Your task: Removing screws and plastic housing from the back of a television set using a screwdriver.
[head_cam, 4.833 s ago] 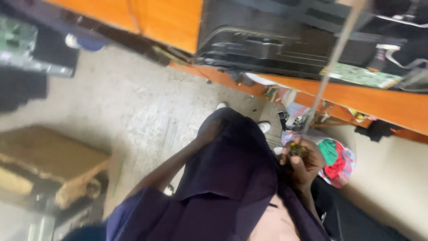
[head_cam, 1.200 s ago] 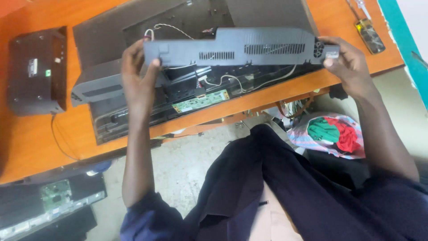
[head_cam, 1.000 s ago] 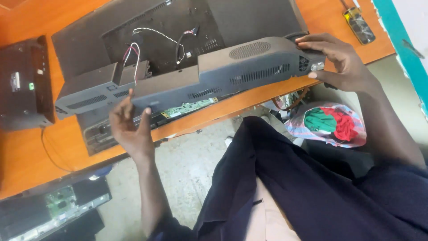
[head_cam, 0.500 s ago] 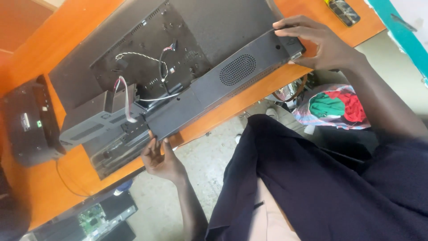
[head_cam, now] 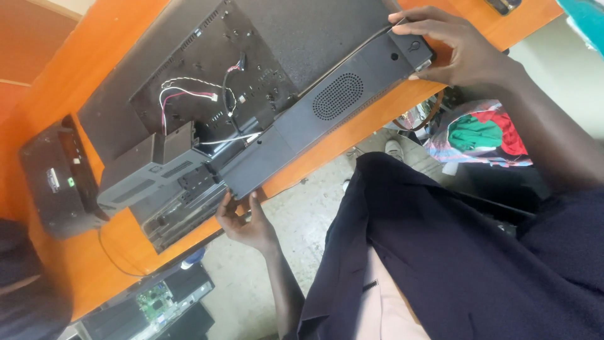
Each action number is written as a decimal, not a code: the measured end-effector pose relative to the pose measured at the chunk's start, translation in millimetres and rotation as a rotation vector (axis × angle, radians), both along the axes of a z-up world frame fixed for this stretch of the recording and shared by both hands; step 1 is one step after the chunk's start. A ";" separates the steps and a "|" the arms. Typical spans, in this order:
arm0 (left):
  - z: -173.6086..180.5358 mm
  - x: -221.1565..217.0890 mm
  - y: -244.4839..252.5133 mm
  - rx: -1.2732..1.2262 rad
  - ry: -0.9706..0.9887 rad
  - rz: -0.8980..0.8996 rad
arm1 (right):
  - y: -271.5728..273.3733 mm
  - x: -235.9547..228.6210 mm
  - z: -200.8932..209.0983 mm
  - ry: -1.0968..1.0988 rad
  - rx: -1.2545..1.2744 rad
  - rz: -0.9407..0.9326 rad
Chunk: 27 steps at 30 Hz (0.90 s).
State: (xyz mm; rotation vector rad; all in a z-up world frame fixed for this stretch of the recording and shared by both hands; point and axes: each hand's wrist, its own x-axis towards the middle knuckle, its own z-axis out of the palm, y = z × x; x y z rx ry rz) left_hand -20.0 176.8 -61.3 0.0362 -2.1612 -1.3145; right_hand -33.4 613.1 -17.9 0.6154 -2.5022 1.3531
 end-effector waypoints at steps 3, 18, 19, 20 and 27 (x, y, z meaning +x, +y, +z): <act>-5.0 -1.2 -4.7 -0.095 -0.021 0.026 | 1.3 -0.2 -1.8 0.004 -0.009 -0.012; -28.4 -11.2 -15.6 -0.246 0.132 -0.053 | 12.6 -7.7 -27.8 0.067 -0.142 0.059; -27.1 -10.6 -13.4 -0.249 0.128 -0.048 | 14.6 -6.6 -28.4 0.063 -0.145 0.064; -25.2 -10.4 -12.3 -0.229 0.135 -0.068 | 15.5 -6.1 -28.5 0.083 -0.074 0.067; -21.3 -11.9 -9.7 -0.138 0.035 -0.101 | 31.5 -14.3 -55.3 0.061 -0.150 0.134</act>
